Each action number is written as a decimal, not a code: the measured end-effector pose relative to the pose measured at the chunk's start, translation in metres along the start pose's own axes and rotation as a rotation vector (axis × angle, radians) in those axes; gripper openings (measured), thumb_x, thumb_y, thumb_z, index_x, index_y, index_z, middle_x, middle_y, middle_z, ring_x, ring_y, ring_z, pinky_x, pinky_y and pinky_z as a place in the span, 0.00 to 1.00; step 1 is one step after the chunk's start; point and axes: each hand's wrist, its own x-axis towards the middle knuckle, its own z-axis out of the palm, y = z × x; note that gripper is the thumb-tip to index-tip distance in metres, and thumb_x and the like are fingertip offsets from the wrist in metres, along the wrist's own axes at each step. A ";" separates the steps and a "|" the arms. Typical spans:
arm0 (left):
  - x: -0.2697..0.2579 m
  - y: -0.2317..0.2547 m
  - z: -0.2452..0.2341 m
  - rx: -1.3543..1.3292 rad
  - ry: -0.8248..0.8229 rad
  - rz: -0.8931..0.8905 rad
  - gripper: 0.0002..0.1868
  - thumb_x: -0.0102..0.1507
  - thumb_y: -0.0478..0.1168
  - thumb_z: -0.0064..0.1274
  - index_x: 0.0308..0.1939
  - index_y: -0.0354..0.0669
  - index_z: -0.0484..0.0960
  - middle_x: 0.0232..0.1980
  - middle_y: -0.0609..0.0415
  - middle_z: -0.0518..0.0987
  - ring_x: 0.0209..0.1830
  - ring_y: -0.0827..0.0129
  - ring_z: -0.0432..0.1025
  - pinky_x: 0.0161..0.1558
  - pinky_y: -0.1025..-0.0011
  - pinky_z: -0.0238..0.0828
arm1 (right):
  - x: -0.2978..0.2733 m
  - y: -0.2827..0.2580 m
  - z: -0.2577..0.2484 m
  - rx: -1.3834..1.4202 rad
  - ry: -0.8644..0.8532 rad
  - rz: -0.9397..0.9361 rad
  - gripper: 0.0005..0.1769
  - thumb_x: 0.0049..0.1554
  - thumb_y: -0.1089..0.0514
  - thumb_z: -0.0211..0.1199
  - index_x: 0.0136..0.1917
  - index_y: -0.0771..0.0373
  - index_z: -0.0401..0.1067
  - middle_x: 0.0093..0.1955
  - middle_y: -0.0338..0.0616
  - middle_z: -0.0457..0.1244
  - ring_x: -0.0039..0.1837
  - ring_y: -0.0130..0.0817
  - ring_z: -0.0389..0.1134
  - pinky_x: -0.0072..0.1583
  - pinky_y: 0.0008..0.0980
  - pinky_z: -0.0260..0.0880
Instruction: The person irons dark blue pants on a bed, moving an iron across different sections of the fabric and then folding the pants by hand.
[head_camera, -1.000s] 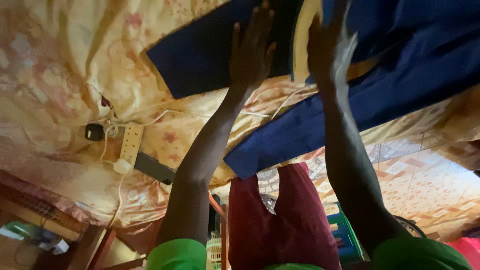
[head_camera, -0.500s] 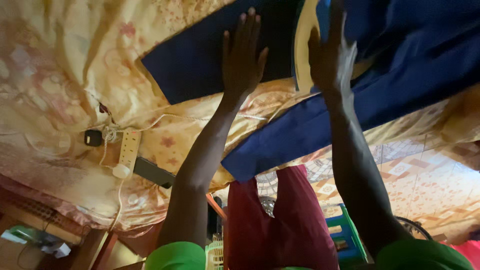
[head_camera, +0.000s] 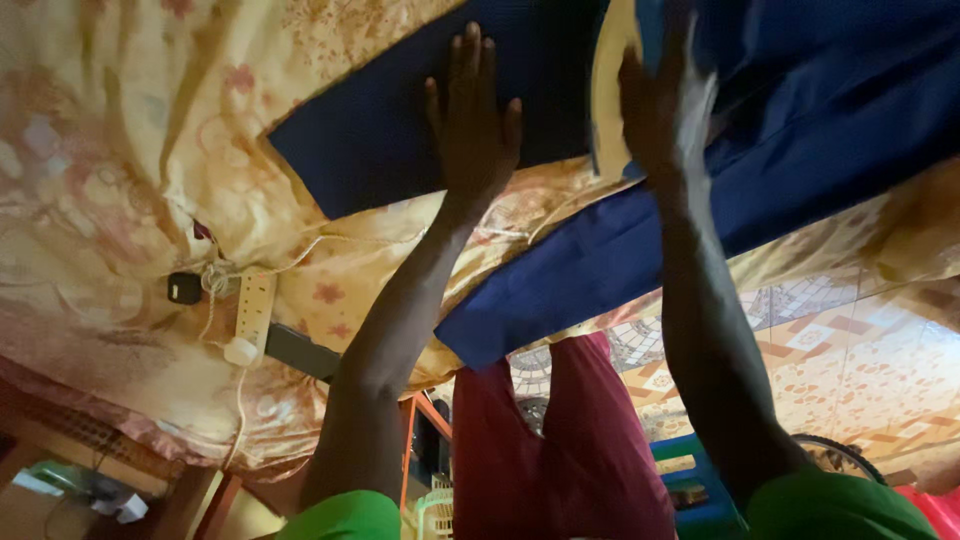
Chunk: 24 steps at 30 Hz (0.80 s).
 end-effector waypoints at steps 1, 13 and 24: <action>0.002 0.009 0.000 0.027 -0.036 -0.056 0.37 0.72 0.51 0.46 0.81 0.47 0.52 0.86 0.53 0.48 0.87 0.63 0.42 0.82 0.45 0.37 | -0.008 -0.006 -0.001 0.015 -0.025 -0.004 0.30 0.73 0.56 0.61 0.80 0.63 0.50 0.45 0.53 0.69 0.32 0.38 0.68 0.32 0.36 0.68; 0.049 0.040 0.018 0.121 -0.141 0.248 0.33 0.78 0.49 0.41 0.84 0.47 0.50 0.86 0.57 0.49 0.87 0.67 0.40 0.83 0.50 0.34 | 0.007 -0.010 -0.014 0.028 0.091 0.235 0.34 0.71 0.55 0.63 0.81 0.63 0.49 0.35 0.56 0.69 0.33 0.48 0.72 0.40 0.48 0.71; 0.046 0.042 0.011 0.134 -0.101 0.235 0.32 0.78 0.50 0.38 0.83 0.47 0.52 0.86 0.57 0.48 0.87 0.68 0.42 0.83 0.51 0.31 | -0.008 0.038 -0.003 -0.037 0.227 0.332 0.23 0.75 0.57 0.59 0.75 0.56 0.50 0.40 0.48 0.72 0.35 0.37 0.75 0.36 0.38 0.75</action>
